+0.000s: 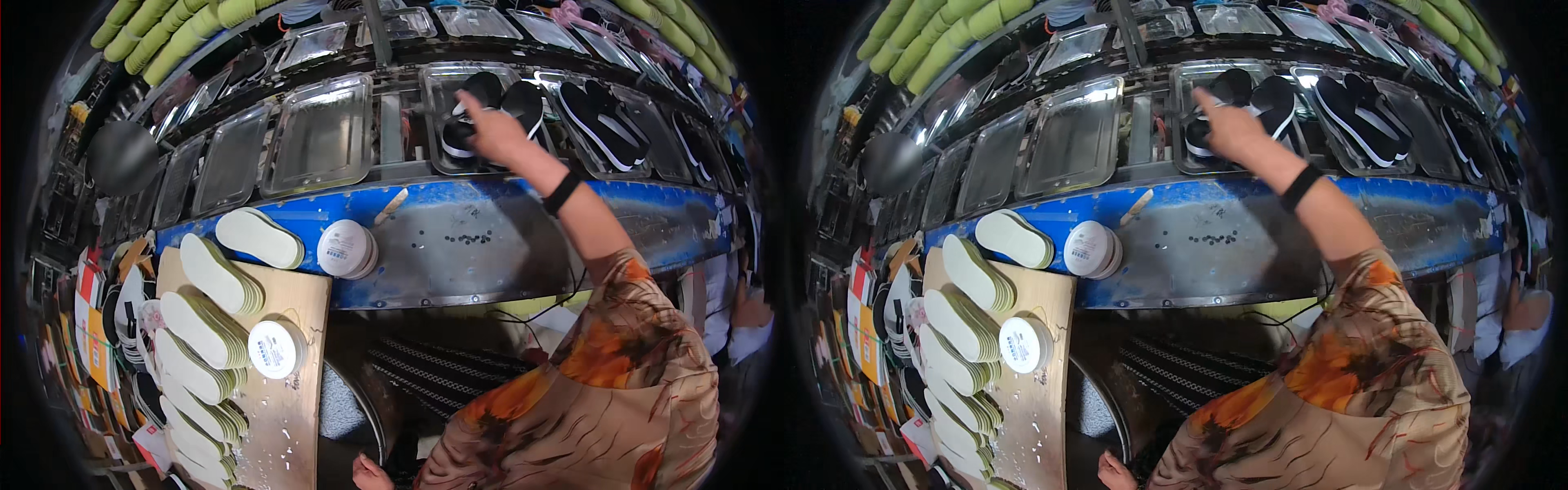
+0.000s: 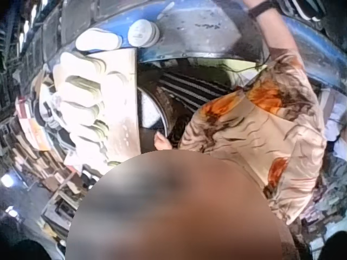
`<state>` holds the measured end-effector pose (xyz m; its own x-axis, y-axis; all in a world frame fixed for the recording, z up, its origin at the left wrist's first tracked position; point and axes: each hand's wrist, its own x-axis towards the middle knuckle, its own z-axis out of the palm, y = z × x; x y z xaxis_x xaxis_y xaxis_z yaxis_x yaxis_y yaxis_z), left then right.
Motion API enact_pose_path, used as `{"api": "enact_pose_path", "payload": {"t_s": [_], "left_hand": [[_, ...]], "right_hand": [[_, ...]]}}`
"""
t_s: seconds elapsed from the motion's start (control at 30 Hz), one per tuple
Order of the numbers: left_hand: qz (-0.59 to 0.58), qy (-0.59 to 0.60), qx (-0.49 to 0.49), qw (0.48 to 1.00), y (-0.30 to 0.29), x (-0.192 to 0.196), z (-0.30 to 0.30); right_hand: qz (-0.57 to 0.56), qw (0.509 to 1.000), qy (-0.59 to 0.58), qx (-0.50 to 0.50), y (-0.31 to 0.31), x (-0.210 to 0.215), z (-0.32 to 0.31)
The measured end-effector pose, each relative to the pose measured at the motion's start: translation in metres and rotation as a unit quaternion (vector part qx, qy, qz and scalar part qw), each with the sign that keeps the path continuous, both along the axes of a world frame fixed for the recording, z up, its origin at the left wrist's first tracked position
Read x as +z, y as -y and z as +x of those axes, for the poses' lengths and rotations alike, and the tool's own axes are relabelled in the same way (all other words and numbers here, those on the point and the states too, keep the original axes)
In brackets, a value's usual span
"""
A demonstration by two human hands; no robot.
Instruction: The person trims the edges of shoes using shears, inserts insoles into them by hand, and places the finished shoes onto a moving conveyor tray. They then retrieve more insoles from a higher shelf and arrange them on the workbench.
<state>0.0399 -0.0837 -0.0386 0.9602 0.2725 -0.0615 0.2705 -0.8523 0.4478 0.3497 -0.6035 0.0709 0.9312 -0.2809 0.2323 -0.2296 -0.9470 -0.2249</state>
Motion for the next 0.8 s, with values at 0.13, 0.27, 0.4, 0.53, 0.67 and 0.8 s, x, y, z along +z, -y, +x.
{"api": "enact_pose_path", "payload": {"t_s": [0.13,0.27,0.4,0.53,0.67,0.8], "left_hand": [[0.008,-0.027,0.020,0.999,-0.004,-0.006,-0.002],[0.025,0.001,0.017,1.000,-0.012,-0.018,0.001],[-0.098,0.071,0.015,0.993,-0.024,-0.017,-0.005],[-0.209,0.124,-0.004,0.970,-0.027,0.015,-0.017],[-0.456,0.010,-0.028,0.889,-0.019,0.072,-0.034],[-0.739,0.064,0.142,0.655,0.002,0.106,-0.050]], "right_hand": [[-0.099,0.994,-0.018,0.030,-0.015,-0.027,0.022],[0.052,0.998,0.015,0.016,0.000,-0.015,0.025],[0.044,0.974,0.222,-0.009,-0.001,0.040,0.009],[0.158,0.918,0.344,0.120,-0.035,0.105,-0.027],[0.295,0.841,0.331,0.311,-0.154,0.112,-0.095],[0.070,0.788,0.184,0.583,-0.298,0.089,-0.188]]}}
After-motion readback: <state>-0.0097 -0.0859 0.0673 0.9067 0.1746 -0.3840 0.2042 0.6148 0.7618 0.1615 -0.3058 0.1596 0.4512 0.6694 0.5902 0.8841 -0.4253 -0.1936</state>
